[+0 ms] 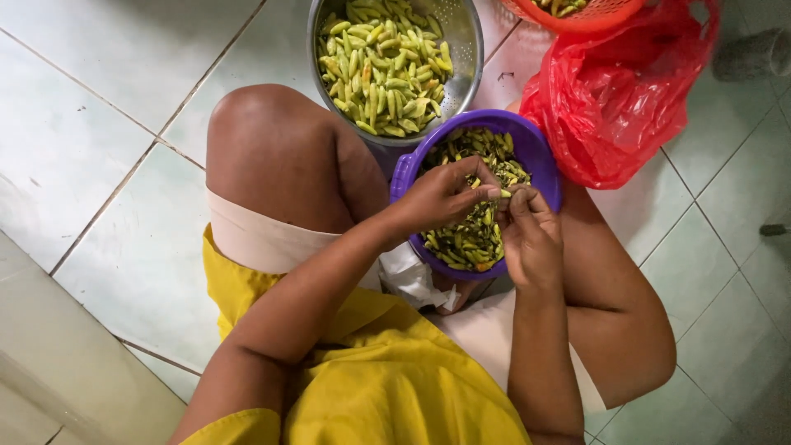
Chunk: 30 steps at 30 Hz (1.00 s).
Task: Removing stems from green chili peppers and sorting them into a separate bowl while sitting on the floor.
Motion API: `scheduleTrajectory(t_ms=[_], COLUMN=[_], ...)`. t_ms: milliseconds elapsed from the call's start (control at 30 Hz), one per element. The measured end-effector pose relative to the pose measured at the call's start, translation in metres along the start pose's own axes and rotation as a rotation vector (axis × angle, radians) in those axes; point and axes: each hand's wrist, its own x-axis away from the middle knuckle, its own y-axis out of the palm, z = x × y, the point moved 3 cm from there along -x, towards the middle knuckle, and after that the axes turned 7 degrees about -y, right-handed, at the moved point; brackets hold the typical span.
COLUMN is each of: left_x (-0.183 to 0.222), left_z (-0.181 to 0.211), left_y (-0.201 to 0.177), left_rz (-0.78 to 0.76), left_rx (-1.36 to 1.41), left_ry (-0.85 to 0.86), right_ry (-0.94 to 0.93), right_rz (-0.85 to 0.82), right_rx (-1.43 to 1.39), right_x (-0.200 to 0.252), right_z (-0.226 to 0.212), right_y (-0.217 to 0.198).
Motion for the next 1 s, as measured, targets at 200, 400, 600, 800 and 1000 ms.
scheduleTrajectory(t_ms=[200, 400, 600, 800, 1000], left_x=[-0.001, -0.008, 0.003, 0.0, 0.003], left_z=[-0.011, -0.016, -0.001, -0.007, -0.004], left_y=[-0.011, -0.02, -0.023, -0.024, -0.021], left_rz=[0.084, 0.165, 0.192, 0.223, 0.154], left_rx=[-0.078, -0.065, -0.315, -0.438, -0.304], left_ry=[-0.05, 0.012, 0.009, 0.025, -0.002], right_ry=[-0.068, -0.317, -0.44, -0.317, -0.229], right_rz=[0.041, -0.275, -0.355, -0.296, -0.157], right_rx=[0.188, 1.197, 1.465, 1.248, 0.814], right_x=[-0.009, -0.01, -0.007, 0.009, 0.027], right_z=[-0.01, 0.006, 0.026, 0.006, -0.01], right_y=[-0.014, -0.004, 0.011, 0.012, -0.002])
